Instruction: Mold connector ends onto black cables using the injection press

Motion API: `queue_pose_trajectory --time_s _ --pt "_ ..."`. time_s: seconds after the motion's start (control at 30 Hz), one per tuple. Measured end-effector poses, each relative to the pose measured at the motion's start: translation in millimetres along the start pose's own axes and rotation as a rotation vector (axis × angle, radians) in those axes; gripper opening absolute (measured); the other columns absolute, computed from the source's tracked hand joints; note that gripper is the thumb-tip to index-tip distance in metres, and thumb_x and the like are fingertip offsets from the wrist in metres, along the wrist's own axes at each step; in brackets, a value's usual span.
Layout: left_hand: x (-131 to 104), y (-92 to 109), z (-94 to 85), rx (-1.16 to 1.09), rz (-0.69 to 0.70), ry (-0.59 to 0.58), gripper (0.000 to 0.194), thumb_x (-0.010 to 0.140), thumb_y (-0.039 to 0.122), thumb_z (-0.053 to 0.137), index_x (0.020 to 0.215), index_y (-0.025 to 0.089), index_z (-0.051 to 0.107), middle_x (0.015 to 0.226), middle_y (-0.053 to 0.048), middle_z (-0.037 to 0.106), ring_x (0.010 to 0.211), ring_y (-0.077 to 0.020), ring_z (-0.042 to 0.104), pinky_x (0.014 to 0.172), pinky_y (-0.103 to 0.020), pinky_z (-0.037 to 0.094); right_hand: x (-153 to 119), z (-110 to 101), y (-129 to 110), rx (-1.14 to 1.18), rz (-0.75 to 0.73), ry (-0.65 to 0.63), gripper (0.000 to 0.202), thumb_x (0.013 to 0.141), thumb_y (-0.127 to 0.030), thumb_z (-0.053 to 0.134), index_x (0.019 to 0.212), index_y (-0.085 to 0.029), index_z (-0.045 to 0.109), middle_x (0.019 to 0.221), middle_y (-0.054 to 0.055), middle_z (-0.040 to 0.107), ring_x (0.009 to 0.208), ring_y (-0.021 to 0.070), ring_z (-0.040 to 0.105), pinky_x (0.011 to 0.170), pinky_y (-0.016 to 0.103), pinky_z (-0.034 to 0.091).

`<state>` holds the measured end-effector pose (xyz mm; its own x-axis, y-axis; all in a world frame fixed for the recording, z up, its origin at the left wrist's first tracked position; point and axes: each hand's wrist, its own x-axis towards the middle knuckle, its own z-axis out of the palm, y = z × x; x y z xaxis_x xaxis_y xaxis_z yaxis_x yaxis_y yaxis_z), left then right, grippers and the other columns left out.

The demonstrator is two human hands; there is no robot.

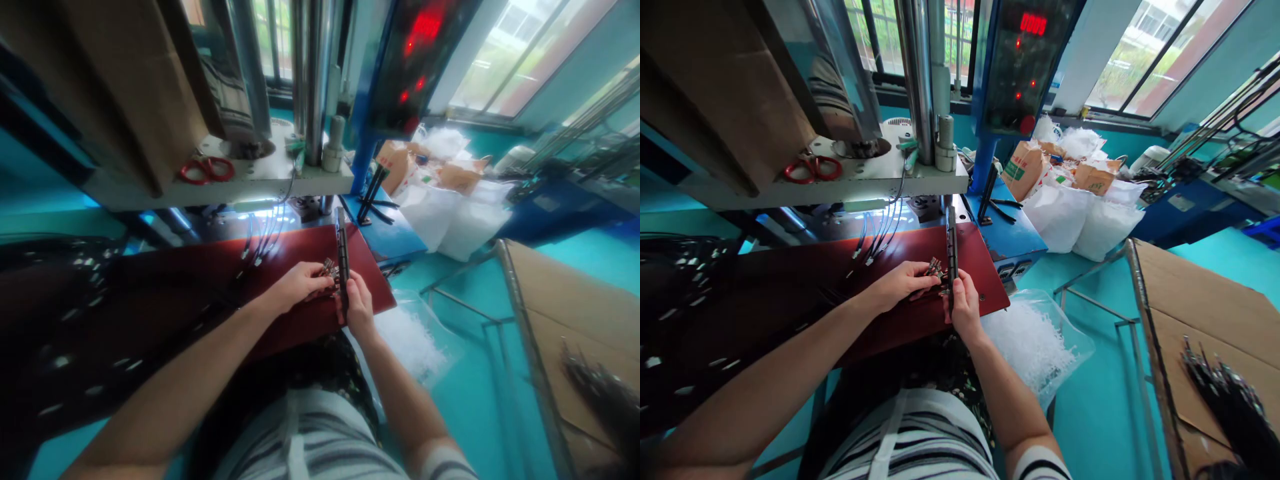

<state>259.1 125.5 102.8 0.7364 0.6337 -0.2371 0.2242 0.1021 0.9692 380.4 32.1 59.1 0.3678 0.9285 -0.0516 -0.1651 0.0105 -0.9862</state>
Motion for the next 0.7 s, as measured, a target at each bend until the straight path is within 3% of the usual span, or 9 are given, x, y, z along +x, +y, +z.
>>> queue_pose_trajectory --time_s 0.13,0.4,0.7 --pt "-1.1 -0.3 7.4 0.123 -0.053 0.031 0.03 0.063 0.041 0.064 0.066 0.011 0.06 0.047 0.005 0.042 0.042 -0.0053 0.033 0.042 -0.02 0.022 -1.2 -3.3 -1.7 0.009 -0.007 -0.062 0.054 0.083 -0.052 0.045 0.128 -0.023 0.04 0.047 -0.008 0.046 0.029 0.008 0.037 0.027 0.021 0.03" --pt "1.4 1.9 11.0 0.152 -0.07 0.072 0.021 0.063 0.032 0.062 0.061 0.011 0.059 0.048 0.004 0.047 0.042 -0.0055 0.036 0.043 -0.019 0.025 -1.1 -7.1 -4.6 -0.028 0.019 -0.11 0.056 0.083 -0.052 0.046 0.131 -0.024 0.043 0.048 -0.006 0.048 0.031 0.0085 0.036 0.029 0.022 0.03" --pt "1.4 -5.5 8.0 0.215 0.055 0.135 0.019 0.064 0.03 0.062 0.062 0.011 0.06 0.058 0.002 0.055 0.058 -0.0107 0.049 0.056 -0.021 0.036 0.0 -2.8 -0.9 -0.108 -0.041 -0.128 0.054 0.087 -0.047 0.044 0.134 -0.021 0.041 0.047 -0.006 0.046 0.031 0.0082 0.035 0.029 0.022 0.028"
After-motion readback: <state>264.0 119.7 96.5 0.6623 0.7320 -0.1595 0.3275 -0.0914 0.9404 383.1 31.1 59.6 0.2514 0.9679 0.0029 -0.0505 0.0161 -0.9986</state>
